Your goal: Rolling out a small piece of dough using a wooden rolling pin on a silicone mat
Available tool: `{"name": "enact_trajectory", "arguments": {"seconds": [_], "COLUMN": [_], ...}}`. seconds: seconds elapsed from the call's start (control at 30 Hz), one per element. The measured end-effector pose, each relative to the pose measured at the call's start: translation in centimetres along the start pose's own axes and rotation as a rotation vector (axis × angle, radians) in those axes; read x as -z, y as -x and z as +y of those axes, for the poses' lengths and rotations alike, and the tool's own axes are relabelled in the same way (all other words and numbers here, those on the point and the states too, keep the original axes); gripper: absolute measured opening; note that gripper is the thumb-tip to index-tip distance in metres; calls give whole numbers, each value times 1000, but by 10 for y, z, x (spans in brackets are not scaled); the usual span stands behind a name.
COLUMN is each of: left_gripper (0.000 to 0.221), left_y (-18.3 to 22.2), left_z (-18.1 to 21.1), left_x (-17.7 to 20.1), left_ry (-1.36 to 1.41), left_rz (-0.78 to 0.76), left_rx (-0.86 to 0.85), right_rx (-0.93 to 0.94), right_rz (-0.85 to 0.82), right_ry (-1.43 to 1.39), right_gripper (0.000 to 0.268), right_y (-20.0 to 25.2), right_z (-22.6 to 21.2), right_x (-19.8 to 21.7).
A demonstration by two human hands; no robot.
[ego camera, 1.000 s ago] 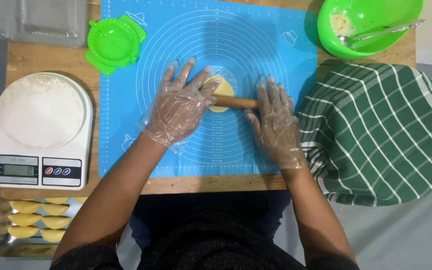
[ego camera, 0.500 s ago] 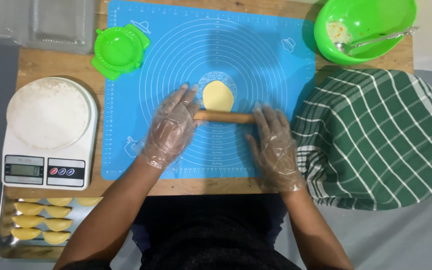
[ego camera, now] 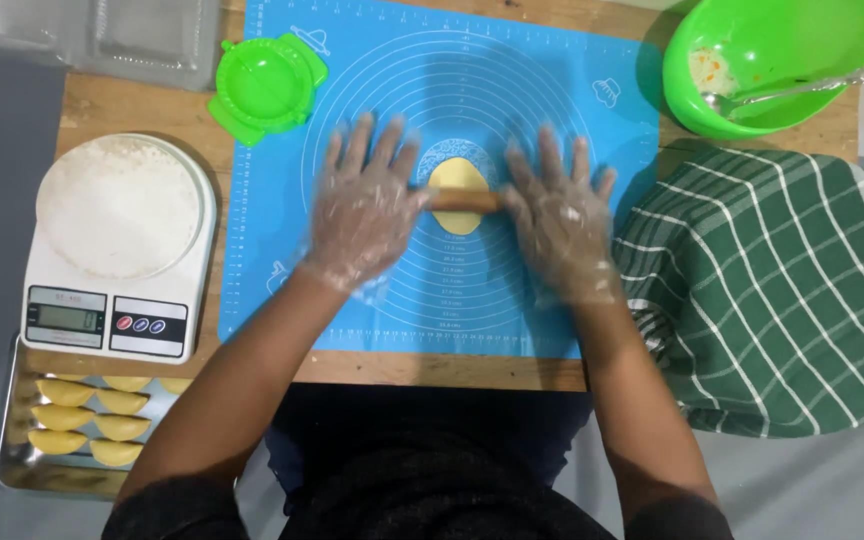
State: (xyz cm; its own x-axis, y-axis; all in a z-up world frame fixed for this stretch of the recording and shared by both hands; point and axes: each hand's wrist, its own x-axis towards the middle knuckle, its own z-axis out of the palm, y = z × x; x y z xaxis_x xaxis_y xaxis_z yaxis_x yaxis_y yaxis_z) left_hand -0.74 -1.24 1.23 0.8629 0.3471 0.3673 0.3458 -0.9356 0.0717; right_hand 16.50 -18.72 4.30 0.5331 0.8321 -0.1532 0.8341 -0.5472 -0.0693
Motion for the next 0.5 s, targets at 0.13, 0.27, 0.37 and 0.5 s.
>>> {"name": "enact_trajectory", "arguments": {"seconds": [0.13,0.27,0.37,0.5], "left_gripper": [61,66,61,60], "left_y": [-39,-64,-56,-29], "left_z": [-20,-40,-38,-25], "left_x": [-25,-64,-58,-41], "left_ry": [41,68,31,-5], "left_rz": [-109,-131,-53,-82], "left_rx": [35,38,9,10], "right_rx": [-100,-179,-141,-103], "right_rz": [-108,-105,-13,3], "right_ry": [79,61,35,-22], "right_gripper": [62,63,62,65], "right_y": [-44,-70,-73,-47], "right_z": [-5,-7,4,-2], "right_x": [13,19,-1,-3]}}
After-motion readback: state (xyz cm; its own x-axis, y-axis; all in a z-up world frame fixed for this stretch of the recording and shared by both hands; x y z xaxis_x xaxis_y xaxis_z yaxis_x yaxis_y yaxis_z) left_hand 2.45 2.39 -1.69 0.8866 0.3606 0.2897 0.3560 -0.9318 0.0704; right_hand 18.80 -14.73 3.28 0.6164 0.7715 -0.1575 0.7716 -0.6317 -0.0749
